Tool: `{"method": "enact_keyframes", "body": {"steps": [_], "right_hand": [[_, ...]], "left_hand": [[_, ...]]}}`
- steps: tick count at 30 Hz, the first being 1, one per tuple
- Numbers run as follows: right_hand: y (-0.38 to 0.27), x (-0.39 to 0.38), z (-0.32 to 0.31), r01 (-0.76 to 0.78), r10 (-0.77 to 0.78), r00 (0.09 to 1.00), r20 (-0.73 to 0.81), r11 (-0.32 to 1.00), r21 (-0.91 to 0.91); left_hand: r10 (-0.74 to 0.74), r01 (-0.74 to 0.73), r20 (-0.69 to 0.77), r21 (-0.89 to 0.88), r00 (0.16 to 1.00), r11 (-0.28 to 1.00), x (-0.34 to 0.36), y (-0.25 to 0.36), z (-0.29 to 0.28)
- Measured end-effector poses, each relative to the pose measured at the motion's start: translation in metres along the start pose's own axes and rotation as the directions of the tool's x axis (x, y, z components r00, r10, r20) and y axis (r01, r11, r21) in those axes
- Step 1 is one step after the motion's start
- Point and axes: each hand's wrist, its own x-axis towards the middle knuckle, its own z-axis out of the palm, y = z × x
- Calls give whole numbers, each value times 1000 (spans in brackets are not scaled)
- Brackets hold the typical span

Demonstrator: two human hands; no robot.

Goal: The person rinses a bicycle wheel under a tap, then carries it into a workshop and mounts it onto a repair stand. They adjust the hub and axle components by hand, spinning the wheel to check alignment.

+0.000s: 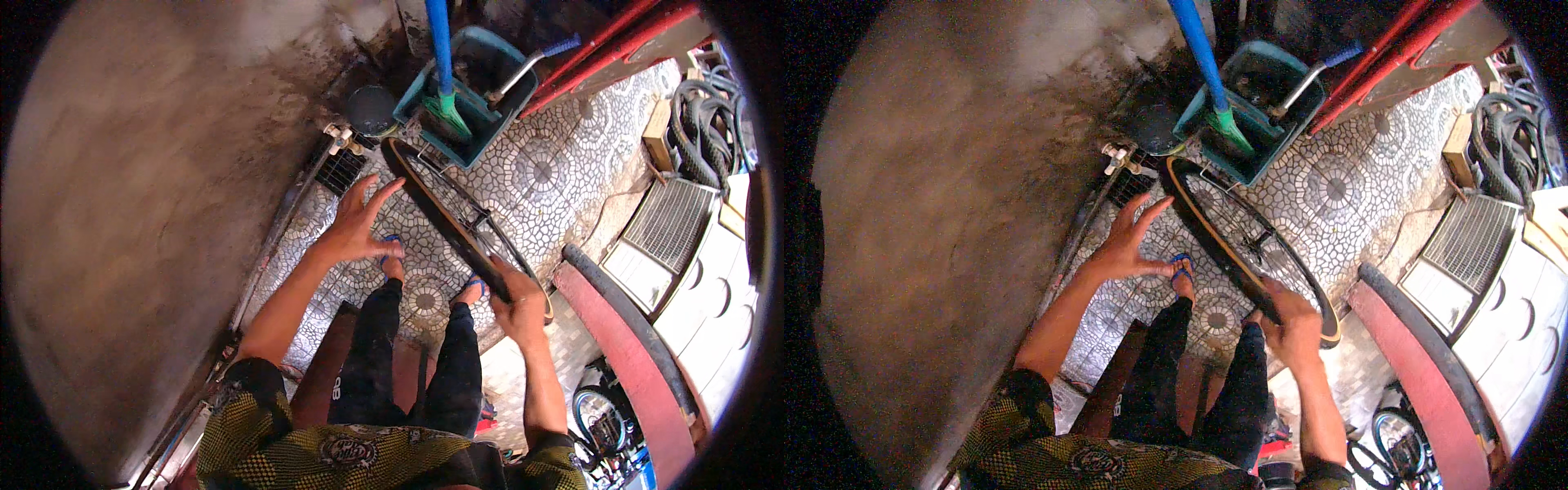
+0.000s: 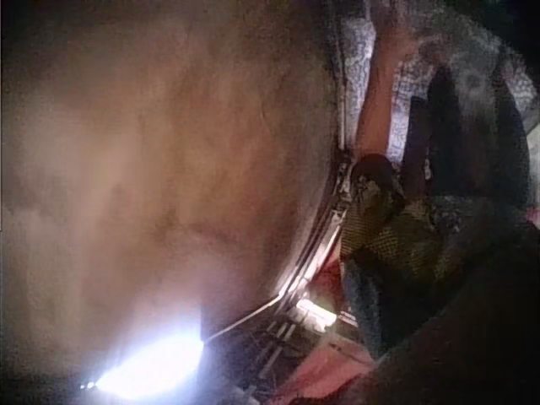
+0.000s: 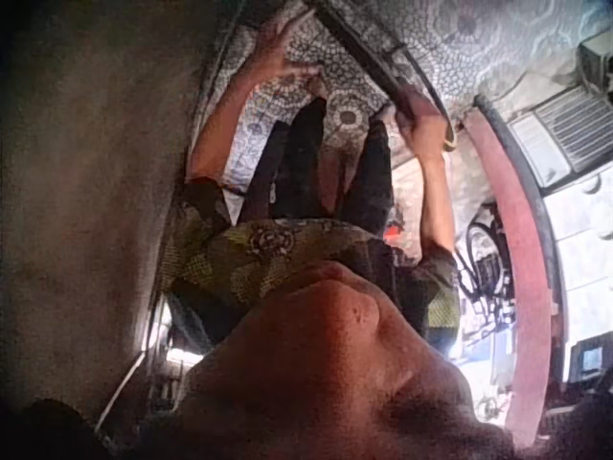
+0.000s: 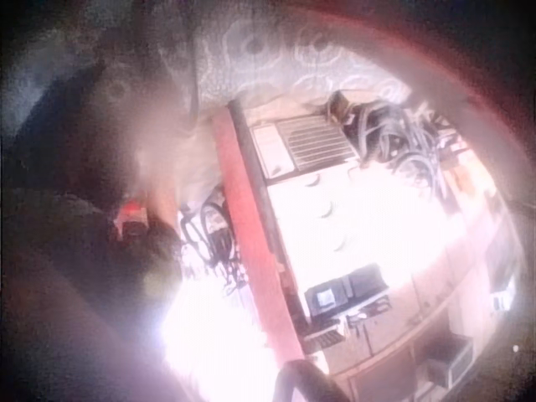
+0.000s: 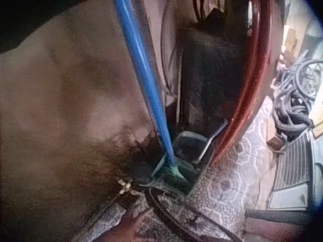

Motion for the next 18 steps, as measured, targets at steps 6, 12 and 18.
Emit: {"method": "enact_keyframes", "body": {"steps": [6,12,18], "right_hand": [[51,-1,-24,-140,137,990,31,971,193],[65,-26,-9,-194,155,972,174,952,238],[-49,-59,98,-6,-11,991,134,992,124]], "left_hand": [[103,-179,-252,-303,962,936,76,-117,40],[-228,-48,-402,-570,887,820,56,-130,97],[-625,290,350,-936,698,-201,-48,-10,58]]}}
